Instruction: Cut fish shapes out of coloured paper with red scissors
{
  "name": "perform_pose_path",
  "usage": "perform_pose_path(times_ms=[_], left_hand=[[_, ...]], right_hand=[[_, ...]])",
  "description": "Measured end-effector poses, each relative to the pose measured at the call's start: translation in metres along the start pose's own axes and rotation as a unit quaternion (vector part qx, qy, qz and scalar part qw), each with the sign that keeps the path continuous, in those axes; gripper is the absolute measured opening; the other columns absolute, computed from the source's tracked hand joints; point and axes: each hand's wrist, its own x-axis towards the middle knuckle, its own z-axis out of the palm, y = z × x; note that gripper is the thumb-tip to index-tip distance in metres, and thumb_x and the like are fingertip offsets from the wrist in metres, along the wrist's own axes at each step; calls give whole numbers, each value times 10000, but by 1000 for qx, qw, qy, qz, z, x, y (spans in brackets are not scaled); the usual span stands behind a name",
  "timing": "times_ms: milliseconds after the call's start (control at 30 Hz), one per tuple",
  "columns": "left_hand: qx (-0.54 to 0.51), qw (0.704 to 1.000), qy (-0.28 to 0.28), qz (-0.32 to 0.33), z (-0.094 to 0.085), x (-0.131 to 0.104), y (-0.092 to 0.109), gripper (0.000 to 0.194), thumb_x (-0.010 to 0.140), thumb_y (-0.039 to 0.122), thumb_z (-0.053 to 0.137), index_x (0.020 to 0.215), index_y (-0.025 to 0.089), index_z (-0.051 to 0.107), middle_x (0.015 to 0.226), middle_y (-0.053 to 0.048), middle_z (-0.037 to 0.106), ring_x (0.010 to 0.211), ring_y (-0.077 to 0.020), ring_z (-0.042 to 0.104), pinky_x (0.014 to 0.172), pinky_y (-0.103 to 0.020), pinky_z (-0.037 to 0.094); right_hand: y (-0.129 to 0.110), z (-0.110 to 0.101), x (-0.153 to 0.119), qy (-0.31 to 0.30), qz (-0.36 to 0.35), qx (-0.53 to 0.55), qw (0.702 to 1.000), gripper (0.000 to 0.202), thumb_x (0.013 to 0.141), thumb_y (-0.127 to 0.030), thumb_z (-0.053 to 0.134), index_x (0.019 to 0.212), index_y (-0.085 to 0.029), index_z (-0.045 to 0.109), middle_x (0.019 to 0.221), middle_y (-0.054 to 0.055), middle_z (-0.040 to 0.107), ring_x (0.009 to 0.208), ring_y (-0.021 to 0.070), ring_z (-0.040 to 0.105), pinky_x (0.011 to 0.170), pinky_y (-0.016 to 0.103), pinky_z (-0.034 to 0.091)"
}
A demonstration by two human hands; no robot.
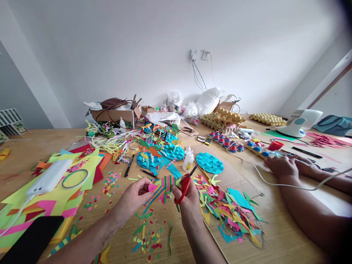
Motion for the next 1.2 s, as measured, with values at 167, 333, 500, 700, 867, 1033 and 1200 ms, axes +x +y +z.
perform_pose_path(times_ms=[167,333,500,700,867,1033,1200], left_hand=[[-7,1000,8,8,1,-1,2,177,680,336,638,669,179,558,629,45,552,629,-131,506,593,-227,377],[-25,1000,10,13,-1,-1,0,149,687,307,638,692,182,559,648,47,553,646,-126,514,612,-223,387],[-44,999,10,10,-1,-5,1,188,694,278,636,840,198,549,825,-2,628,797,-167,579,714,-261,428],[-48,999,-5,-11,2,-6,-1,203,715,256,611,894,176,560,879,-52,679,846,-202,603,767,-306,427],[-54,999,-7,-4,2,-8,4,204,704,233,611,897,194,558,900,-39,685,902,-208,601,792,-303,418],[-53,999,-7,6,0,-7,7,176,695,217,606,861,194,553,836,-15,666,834,-182,595,768,-288,408],[-44,999,-1,6,-5,-6,4,100,686,196,612,776,190,569,774,15,639,787,-158,573,723,-256,400]], right_hand=[[8,1,1,14,-9,-13,1000,251,644,-236,658,799,-213,462,643,-71,391,526,98,384,462,207,325],[11,2,2,32,7,5,999,252,634,-246,668,796,-205,480,646,-68,399,546,99,387,489,209,337],[10,2,1,38,10,14,999,261,630,-263,672,784,-208,468,648,-69,399,540,100,396,480,206,331],[6,3,-3,36,-5,18,999,208,679,-253,647,755,-206,460,634,-71,391,540,94,381,494,203,324],[7,3,-2,43,-1,28,999,222,677,-260,646,765,-210,449,621,-72,392,525,94,377,490,204,319],[8,2,-2,52,-5,27,998,224,665,-256,649,773,-213,457,638,-67,393,553,104,389,514,212,327],[6,1,-3,57,3,33,998,219,662,-268,646,760,-216,458,624,-71,399,534,102,399,504,213,333]])
